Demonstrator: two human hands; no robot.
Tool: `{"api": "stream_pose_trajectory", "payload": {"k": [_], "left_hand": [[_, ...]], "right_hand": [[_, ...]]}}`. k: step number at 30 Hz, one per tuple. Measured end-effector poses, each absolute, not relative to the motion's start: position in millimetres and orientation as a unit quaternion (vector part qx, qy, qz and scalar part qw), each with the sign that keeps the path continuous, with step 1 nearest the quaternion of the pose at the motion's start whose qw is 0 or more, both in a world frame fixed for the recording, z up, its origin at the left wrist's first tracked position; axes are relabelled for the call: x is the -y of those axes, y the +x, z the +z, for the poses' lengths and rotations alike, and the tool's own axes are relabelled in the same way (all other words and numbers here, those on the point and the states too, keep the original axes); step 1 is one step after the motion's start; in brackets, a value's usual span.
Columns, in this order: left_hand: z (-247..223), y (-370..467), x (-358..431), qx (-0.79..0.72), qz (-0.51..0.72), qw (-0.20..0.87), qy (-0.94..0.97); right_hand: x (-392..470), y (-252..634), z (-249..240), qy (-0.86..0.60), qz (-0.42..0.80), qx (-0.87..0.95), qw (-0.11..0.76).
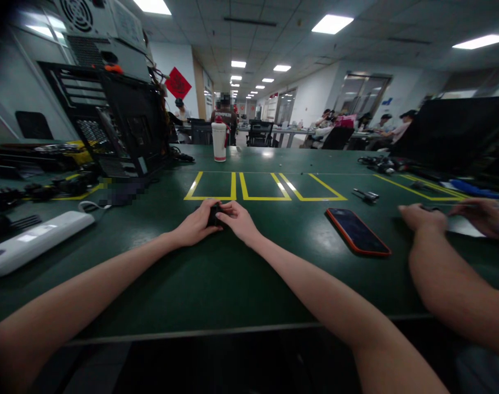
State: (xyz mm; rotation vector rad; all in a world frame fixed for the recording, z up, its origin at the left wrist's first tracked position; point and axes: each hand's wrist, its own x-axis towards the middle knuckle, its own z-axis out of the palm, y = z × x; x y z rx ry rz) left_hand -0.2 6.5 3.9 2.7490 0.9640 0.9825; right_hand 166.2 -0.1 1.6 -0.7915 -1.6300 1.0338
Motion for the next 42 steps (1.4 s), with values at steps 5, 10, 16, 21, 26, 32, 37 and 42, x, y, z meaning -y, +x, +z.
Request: {"api": "stream_pose_trajectory", "payload": {"k": [5, 10, 16, 21, 26, 32, 37, 42], "left_hand": [[3.7, -0.6, -6.7, -0.321, 0.318, 0.041, 0.891], [5.4, -0.4, -4.7, -0.317, 0.32, 0.041, 0.892], [4.5, -0.5, -4.2, -0.316, 0.325, 0.035, 0.891], [2.8, -0.5, -5.9, -0.317, 0.321, 0.03, 0.892], [1.3, -0.4, -7.1, -0.318, 0.323, 0.024, 0.891], [2.4, -0.9, -4.9, -0.313, 0.332, 0.036, 0.889], [4.8, -1.1, -2.9, -0.313, 0.327, 0.041, 0.891], [5.9, -1.6, -1.4, -0.309, 0.33, 0.042, 0.891]], "right_hand": [[1.6, 166.0, 2.1, -0.335, 0.433, 0.679, 0.489], [2.3, 167.2, 1.5, -0.311, 0.444, 0.683, 0.49], [5.5, 165.1, 1.9, -0.309, 0.445, 0.675, 0.5], [2.8, 162.8, 2.7, -0.345, 0.437, 0.662, 0.502], [-1.4, 163.0, -0.2, -0.367, 0.467, 0.642, 0.485], [-2.7, 163.4, -4.1, -0.358, 0.473, 0.643, 0.484], [-2.1, 163.1, -4.6, -0.354, 0.481, 0.633, 0.493], [1.2, 165.5, -1.3, -0.346, 0.481, 0.637, 0.493]]}}
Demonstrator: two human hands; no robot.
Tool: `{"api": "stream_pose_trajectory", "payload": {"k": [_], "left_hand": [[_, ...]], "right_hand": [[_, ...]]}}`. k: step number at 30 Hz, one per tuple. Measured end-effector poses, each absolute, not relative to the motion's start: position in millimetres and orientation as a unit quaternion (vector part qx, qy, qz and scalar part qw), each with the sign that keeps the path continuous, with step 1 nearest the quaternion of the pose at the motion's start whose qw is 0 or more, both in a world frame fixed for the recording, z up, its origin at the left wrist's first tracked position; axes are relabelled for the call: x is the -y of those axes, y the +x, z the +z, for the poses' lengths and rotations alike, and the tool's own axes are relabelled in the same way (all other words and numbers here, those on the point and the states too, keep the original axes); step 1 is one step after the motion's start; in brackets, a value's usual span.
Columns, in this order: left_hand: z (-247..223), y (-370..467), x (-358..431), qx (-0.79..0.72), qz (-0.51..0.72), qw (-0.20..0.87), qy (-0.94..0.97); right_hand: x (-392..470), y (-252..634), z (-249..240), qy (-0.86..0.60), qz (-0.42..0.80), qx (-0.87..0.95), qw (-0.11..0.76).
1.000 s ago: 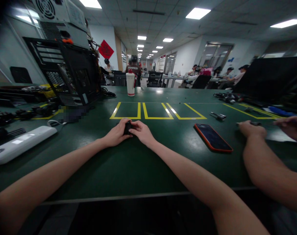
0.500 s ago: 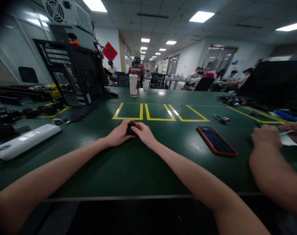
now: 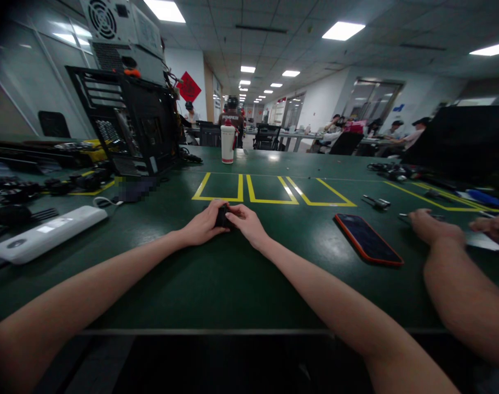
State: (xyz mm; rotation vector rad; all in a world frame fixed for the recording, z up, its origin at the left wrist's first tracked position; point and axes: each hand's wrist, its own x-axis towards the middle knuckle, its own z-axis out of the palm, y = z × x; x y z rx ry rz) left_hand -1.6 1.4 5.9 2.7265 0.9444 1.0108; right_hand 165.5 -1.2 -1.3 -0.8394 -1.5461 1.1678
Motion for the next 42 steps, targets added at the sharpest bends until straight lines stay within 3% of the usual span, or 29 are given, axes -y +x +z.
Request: {"api": "stream_pose_trajectory", "payload": {"k": [33, 42], "left_hand": [[3.5, -0.4, -4.5, -0.309, 0.328, 0.033, 0.892], [1.7, -0.2, -6.0, -0.31, 0.32, 0.024, 0.895]], "right_hand": [[6.0, 164.0, 2.2, -0.332, 0.416, 0.669, 0.519], [7.7, 164.6, 1.5, -0.323, 0.461, 0.66, 0.498]]}}
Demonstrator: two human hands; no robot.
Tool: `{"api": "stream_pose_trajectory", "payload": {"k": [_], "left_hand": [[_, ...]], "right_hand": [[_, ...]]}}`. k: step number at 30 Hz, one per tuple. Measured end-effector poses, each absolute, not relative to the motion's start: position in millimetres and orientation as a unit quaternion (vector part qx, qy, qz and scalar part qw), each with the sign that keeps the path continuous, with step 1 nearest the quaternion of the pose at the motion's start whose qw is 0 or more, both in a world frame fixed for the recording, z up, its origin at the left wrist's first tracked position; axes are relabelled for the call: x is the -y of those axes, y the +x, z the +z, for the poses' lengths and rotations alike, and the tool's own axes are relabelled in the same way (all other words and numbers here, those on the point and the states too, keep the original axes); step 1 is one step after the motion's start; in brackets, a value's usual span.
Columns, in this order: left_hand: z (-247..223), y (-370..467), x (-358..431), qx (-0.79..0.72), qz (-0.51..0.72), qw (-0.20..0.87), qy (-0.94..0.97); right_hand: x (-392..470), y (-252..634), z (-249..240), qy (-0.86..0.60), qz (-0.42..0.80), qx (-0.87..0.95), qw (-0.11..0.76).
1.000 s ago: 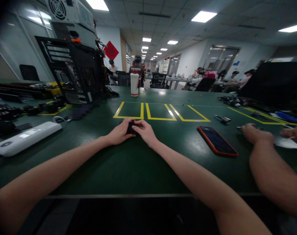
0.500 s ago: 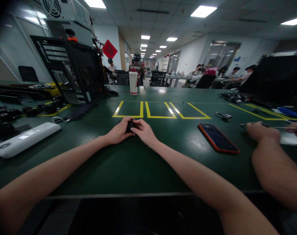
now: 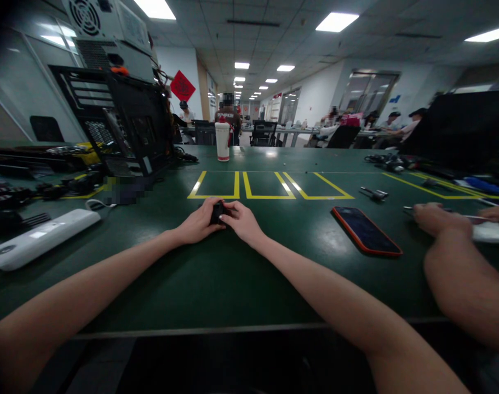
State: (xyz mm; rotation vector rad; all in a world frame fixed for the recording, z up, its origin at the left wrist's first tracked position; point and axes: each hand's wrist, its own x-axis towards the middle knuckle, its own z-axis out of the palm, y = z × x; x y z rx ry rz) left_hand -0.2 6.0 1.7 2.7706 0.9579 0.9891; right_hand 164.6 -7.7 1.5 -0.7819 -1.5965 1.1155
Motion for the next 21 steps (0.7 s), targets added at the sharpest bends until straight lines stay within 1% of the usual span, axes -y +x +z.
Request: {"api": "stream_pose_trajectory", "payload": {"k": [4, 10, 15, 21], "left_hand": [[0.8, -0.3, -7.4, -0.316, 0.32, 0.027, 0.893], [2.2, 0.4, -7.1, -0.32, 0.321, 0.026, 0.891], [2.5, 0.1, -6.2, -0.312, 0.323, 0.032, 0.893], [2.0, -0.7, -5.9, -0.31, 0.324, 0.034, 0.893]], "right_hand": [[11.9, 163.9, 2.2, -0.303, 0.454, 0.668, 0.505], [5.4, 163.6, 0.1, -0.336, 0.386, 0.68, 0.525], [4.4, 165.3, -0.2, -0.344, 0.428, 0.678, 0.489], [9.4, 166.2, 0.2, -0.306, 0.465, 0.666, 0.497]]}}
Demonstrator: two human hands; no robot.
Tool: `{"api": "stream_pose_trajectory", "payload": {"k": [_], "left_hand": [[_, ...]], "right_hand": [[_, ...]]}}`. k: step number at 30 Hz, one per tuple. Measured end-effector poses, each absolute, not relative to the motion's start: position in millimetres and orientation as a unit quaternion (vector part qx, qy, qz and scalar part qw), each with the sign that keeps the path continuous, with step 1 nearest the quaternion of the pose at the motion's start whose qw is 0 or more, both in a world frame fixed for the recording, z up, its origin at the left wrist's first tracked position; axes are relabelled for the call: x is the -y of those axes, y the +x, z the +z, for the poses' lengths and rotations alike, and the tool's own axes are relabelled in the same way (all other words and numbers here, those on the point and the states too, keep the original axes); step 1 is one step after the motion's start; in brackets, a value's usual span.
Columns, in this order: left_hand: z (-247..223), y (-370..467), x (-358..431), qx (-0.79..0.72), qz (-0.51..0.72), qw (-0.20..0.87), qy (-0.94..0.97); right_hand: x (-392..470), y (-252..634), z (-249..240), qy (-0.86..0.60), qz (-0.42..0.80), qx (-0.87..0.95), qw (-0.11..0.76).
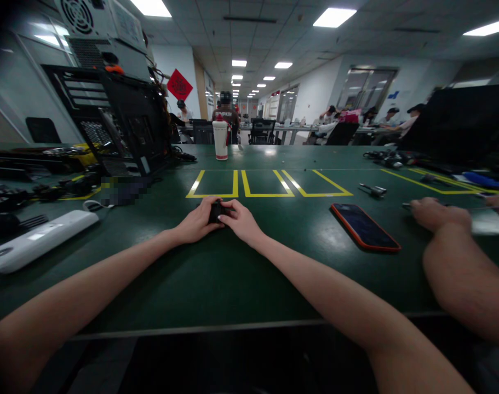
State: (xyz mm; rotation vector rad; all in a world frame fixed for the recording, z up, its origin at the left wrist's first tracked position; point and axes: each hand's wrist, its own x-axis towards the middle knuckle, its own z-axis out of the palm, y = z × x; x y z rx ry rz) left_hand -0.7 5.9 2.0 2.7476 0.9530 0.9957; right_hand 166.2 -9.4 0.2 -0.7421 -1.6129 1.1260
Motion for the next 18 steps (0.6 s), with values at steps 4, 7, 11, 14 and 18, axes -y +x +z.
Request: {"api": "stream_pose_trajectory", "payload": {"k": [4, 7, 11, 14, 18], "left_hand": [[2.4, -0.5, -5.4, -0.316, 0.322, 0.028, 0.892], [2.4, 0.0, -4.7, -0.322, 0.318, 0.025, 0.891], [2.2, 0.8, -3.4, -0.333, 0.315, 0.02, 0.889], [2.5, 0.9, -2.5, -0.335, 0.319, 0.026, 0.886], [3.6, 0.6, -1.7, -0.333, 0.32, 0.033, 0.886]], "right_hand": [[9.0, 164.7, 1.3, -0.315, 0.433, 0.673, 0.51], [6.0, 163.0, 1.9, -0.324, 0.409, 0.675, 0.522], [4.6, 162.3, 3.5, -0.339, 0.402, 0.674, 0.52], [5.7, 163.3, 4.6, -0.344, 0.418, 0.675, 0.501], [6.9, 164.9, 3.0, -0.324, 0.451, 0.672, 0.49]]}}
